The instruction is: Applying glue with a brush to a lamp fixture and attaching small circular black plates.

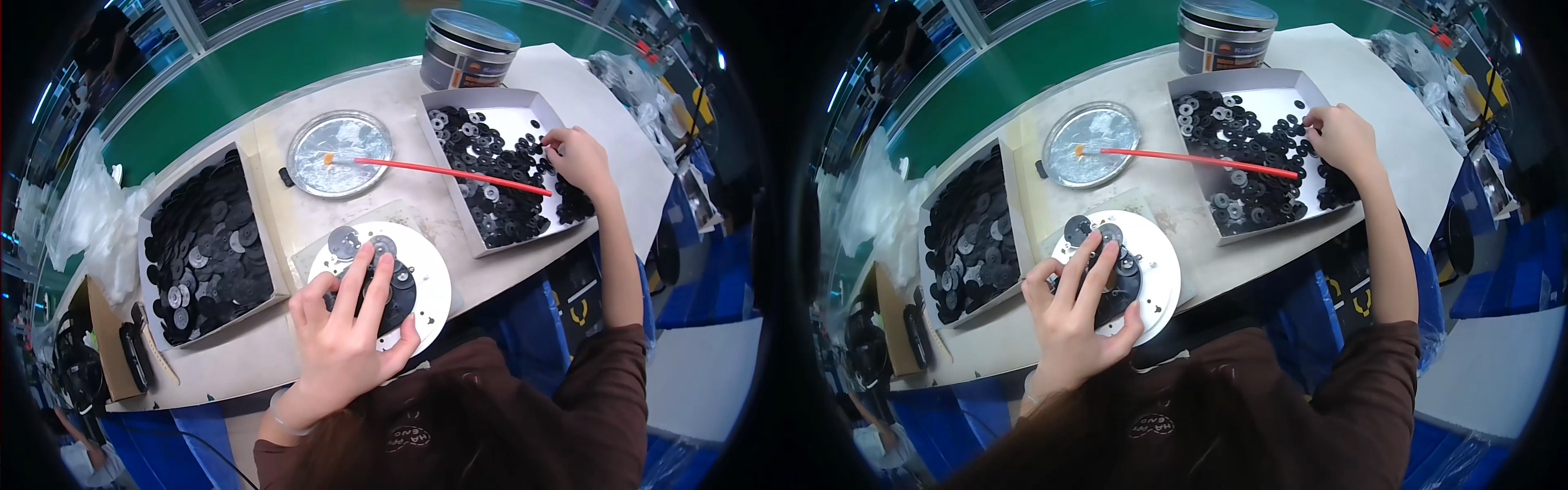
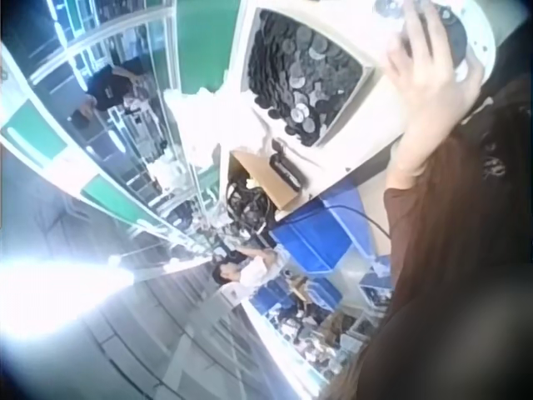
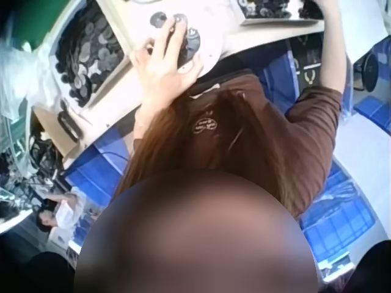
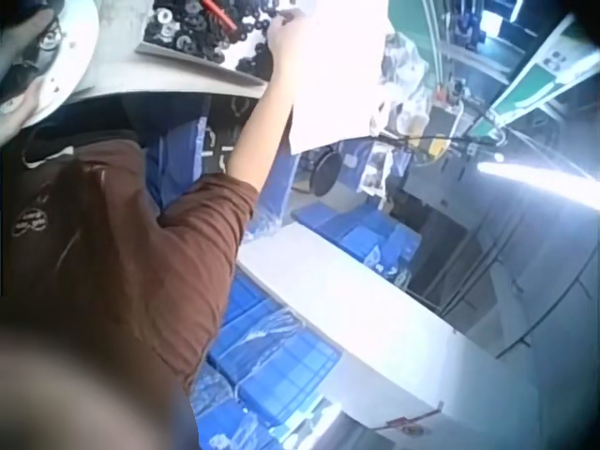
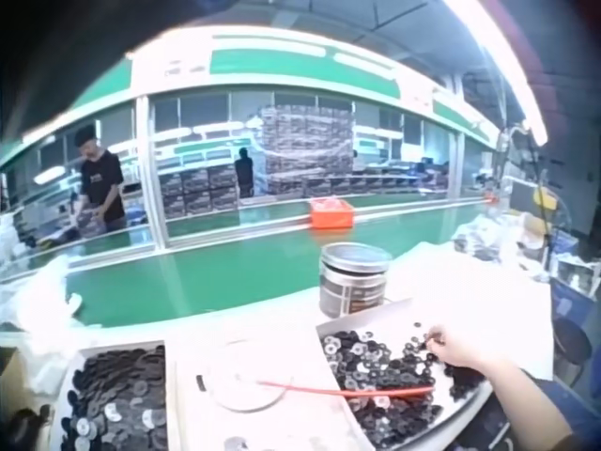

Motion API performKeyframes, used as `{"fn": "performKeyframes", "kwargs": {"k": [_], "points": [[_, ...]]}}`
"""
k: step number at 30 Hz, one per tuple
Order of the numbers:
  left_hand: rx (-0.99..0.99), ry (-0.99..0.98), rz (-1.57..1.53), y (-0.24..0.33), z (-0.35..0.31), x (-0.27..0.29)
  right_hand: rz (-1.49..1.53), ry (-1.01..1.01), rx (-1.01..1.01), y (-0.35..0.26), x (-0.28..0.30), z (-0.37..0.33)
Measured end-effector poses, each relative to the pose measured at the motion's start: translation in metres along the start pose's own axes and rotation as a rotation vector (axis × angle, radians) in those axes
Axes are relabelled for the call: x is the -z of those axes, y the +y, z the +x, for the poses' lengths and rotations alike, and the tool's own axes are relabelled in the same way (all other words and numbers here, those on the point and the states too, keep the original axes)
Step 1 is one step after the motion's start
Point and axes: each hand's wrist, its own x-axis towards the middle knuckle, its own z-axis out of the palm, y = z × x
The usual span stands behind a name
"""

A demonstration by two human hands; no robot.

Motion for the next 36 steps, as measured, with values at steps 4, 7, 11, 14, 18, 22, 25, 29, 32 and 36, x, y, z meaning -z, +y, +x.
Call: {"fn": "performKeyframes", "kwargs": {"k": [4, 7, 11, 14, 18, 22, 25, 29, 32, 36], "points": [[0.038, -0.006, -0.02, 0.002, -0.001, 0.002, 0.025, -0.039, -0.073, -0.017, 0.009, 0.0], [0.03, 0.007, -0.026, 0.0, -0.002, 0.002, 0.004, -0.038, -0.127, -0.014, 0.002, 0.004], [0.026, 0.022, -0.039, 0.0, -0.003, 0.001, 0.654, 0.23, 0.032, -0.017, 0.007, 0.004], [0.028, 0.019, -0.034, -0.001, -0.004, -0.001, 0.949, 0.1, 0.021, -0.043, 0.03, -0.013], [0.027, 0.029, -0.041, -0.002, -0.005, -0.002, 1.224, -0.087, 0.119, -0.082, 0.044, -0.031], [0.023, 0.026, -0.054, -0.004, -0.005, -0.001, 1.418, -0.399, 0.052, -0.127, 0.059, -0.052], [0.028, 0.027, -0.062, -0.003, -0.005, -0.002, 1.414, -0.546, 0.095, -0.139, 0.061, -0.06], [0.03, 0.046, -0.08, -0.004, -0.005, -0.003, 1.342, -0.689, 0.101, -0.152, 0.058, -0.063], [0.027, 0.052, -0.108, -0.005, -0.005, -0.003, 1.386, -0.828, 0.074, -0.162, 0.051, -0.059], [0.031, 0.092, -0.175, -0.006, -0.006, -0.003, 1.396, -0.921, 0.046, -0.17, 0.039, -0.056]]}}
